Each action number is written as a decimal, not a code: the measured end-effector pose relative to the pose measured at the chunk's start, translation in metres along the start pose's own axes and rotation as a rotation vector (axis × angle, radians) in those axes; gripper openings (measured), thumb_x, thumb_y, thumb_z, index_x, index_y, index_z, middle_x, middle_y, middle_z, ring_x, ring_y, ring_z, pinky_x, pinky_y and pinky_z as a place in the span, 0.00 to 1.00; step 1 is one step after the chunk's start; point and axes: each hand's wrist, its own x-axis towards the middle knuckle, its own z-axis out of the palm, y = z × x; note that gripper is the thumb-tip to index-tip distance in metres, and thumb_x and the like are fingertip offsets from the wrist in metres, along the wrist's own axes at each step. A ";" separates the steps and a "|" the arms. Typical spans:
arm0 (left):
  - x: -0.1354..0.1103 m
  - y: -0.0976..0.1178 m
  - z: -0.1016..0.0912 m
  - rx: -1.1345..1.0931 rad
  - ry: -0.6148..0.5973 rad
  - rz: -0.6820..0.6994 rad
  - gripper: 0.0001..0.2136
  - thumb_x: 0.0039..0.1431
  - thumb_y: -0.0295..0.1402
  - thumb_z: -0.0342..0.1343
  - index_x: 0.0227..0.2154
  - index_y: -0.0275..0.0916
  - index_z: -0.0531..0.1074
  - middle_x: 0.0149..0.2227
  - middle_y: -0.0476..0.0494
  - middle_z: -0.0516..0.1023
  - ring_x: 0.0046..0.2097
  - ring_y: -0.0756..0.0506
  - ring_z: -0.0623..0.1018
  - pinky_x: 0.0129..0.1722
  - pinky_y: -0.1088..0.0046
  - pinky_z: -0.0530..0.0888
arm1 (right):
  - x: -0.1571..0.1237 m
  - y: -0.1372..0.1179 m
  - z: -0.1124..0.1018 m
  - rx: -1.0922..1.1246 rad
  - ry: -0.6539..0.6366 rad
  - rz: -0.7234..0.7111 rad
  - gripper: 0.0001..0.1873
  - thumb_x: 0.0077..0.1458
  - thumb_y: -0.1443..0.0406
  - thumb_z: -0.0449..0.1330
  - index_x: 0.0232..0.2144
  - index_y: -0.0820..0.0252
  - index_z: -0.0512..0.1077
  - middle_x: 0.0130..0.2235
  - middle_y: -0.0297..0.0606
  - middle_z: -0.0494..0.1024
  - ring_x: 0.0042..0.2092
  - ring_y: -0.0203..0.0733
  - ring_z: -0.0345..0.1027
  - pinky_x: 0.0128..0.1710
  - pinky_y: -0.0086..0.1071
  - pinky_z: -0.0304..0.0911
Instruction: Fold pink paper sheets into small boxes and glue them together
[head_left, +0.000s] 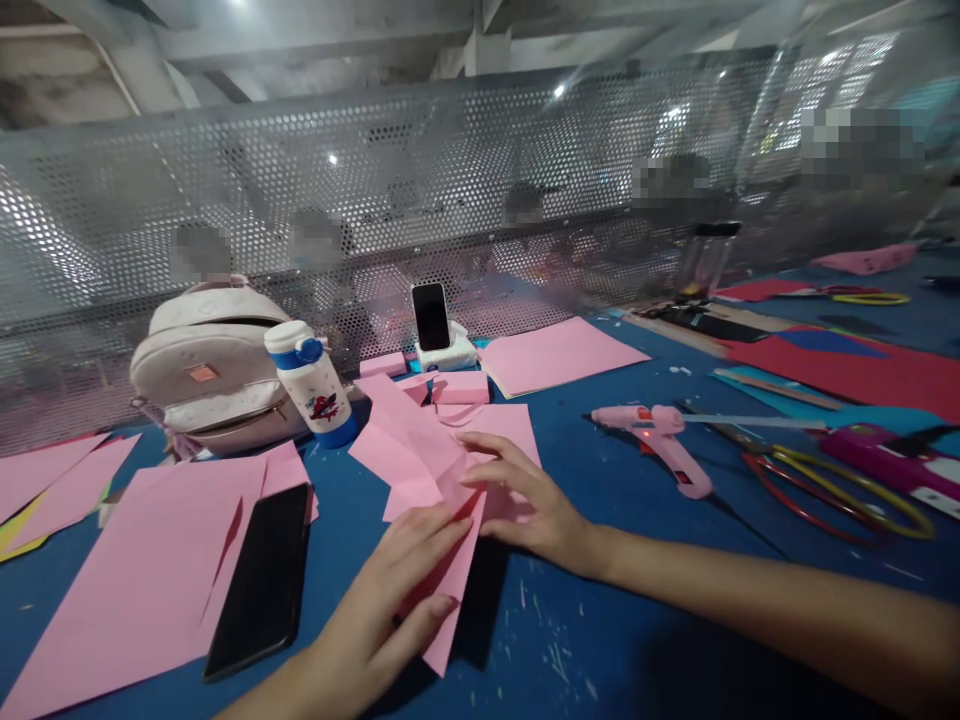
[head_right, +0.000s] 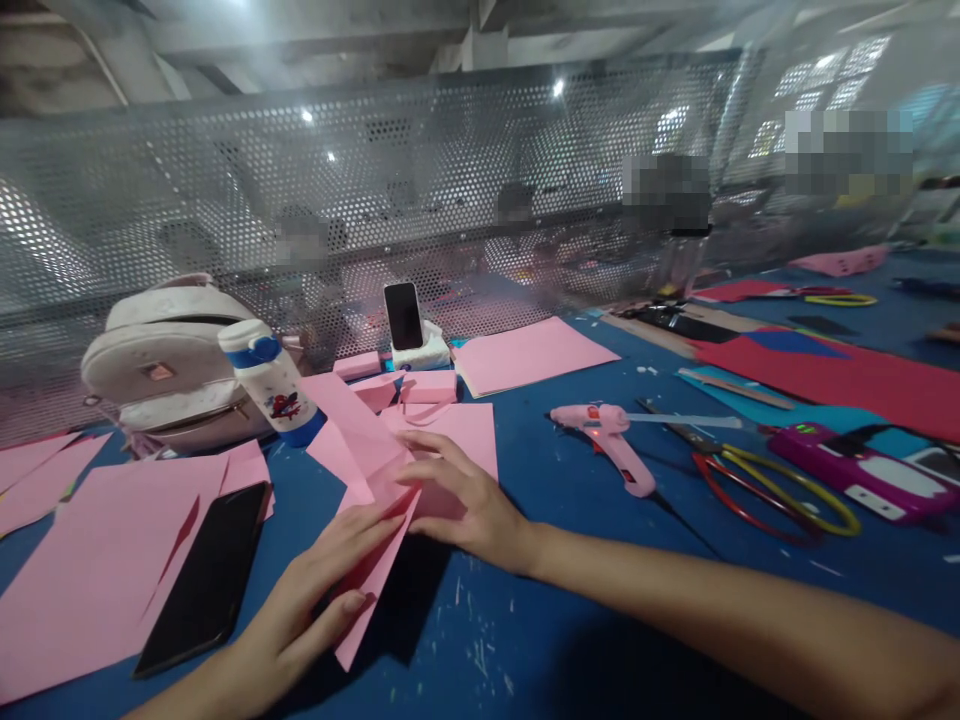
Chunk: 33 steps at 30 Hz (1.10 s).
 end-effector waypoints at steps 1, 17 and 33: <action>0.001 0.002 0.000 0.003 0.016 0.012 0.24 0.71 0.38 0.45 0.68 0.50 0.52 0.67 0.44 0.63 0.67 0.41 0.63 0.67 0.56 0.61 | 0.000 -0.001 0.002 0.016 0.027 0.019 0.21 0.59 0.56 0.64 0.54 0.45 0.69 0.64 0.41 0.63 0.65 0.47 0.56 0.64 0.47 0.56; 0.017 0.033 -0.014 0.187 -0.001 0.105 0.24 0.67 0.26 0.43 0.64 0.46 0.60 0.44 0.43 0.81 0.44 0.45 0.81 0.53 0.60 0.77 | 0.001 -0.010 0.006 0.140 0.110 0.102 0.15 0.59 0.59 0.64 0.48 0.54 0.75 0.49 0.42 0.78 0.52 0.44 0.71 0.48 0.35 0.68; 0.015 0.004 -0.022 0.487 0.111 0.364 0.26 0.62 0.15 0.38 0.61 0.33 0.64 0.51 0.36 0.80 0.52 0.47 0.80 0.66 0.46 0.59 | 0.006 -0.011 -0.003 -0.117 0.181 -0.075 0.07 0.56 0.59 0.66 0.38 0.50 0.80 0.50 0.41 0.76 0.53 0.48 0.68 0.55 0.46 0.65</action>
